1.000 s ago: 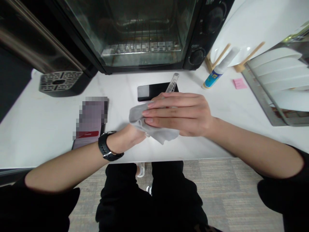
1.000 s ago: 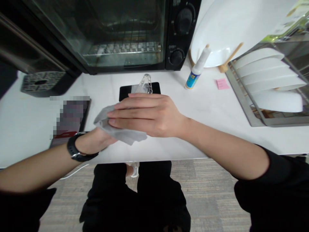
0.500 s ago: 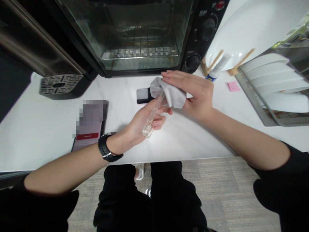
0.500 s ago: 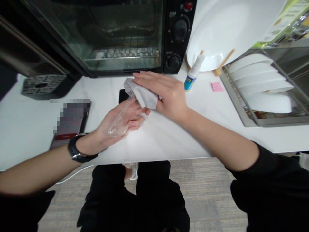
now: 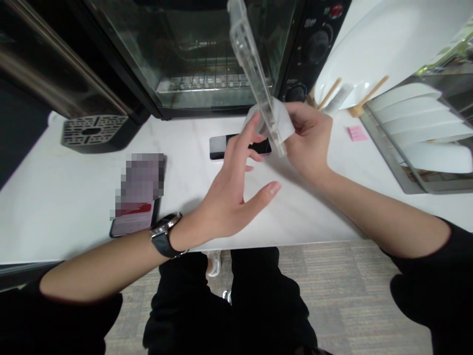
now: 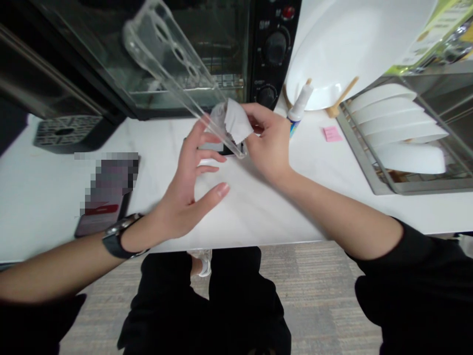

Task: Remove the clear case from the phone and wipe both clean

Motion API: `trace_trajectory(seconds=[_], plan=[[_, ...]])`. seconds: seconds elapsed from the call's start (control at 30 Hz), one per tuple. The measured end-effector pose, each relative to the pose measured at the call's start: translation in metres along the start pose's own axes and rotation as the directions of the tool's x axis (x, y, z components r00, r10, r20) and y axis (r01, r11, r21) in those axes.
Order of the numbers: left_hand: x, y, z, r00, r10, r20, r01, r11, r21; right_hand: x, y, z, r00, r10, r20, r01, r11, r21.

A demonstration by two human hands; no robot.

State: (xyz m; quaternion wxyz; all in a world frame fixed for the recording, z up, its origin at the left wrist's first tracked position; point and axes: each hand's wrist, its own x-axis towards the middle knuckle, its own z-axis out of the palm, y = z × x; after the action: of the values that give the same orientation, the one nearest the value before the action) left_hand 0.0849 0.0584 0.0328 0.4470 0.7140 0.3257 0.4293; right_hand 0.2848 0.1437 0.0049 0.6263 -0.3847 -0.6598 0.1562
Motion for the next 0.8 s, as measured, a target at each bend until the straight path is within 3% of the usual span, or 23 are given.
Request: trace_trajectory(seconds=[0.1,0.23,0.33,0.4,0.57,0.67,0.8], plan=[[-0.002,0.0,0.002,0.994,0.093,-0.065,-0.088,0.993,0.073,-0.006,-0.012,0.0,0.982,-0.043,0.183,0.04,0.999,0.017],[0.0,0.002,0.001,0.985,0.06,-0.164,-0.058,0.998,0.016,-0.01,-0.028,-0.004,0.909,-0.237,0.342,0.254,0.967,-0.005],[0.003,-0.002,0.0,0.994,0.05,-0.1,-0.054,0.998,-0.034,-0.01,-0.031,-0.005,0.925,-0.238,0.296,0.265,0.963,-0.052],[0.005,-0.005,0.0,0.991,0.104,-0.085,-0.108,0.993,-0.052,-0.011,-0.031,-0.005,0.94,-0.188,0.284,0.222,0.971,-0.093],[0.006,-0.007,0.002,0.969,0.072,-0.238,-0.103,0.987,-0.121,-0.014,-0.034,-0.005,0.907,-0.179,0.381,0.225,0.971,-0.08],[0.007,0.0,0.005,0.958,0.0,-0.287,-0.066,0.974,-0.219,-0.016,-0.034,-0.002,0.937,-0.087,0.338,0.092,0.996,0.001],[0.007,0.007,0.007,0.941,0.035,-0.336,-0.119,0.966,-0.232,-0.012,-0.028,0.002,0.976,0.031,0.215,-0.041,0.998,0.04]])
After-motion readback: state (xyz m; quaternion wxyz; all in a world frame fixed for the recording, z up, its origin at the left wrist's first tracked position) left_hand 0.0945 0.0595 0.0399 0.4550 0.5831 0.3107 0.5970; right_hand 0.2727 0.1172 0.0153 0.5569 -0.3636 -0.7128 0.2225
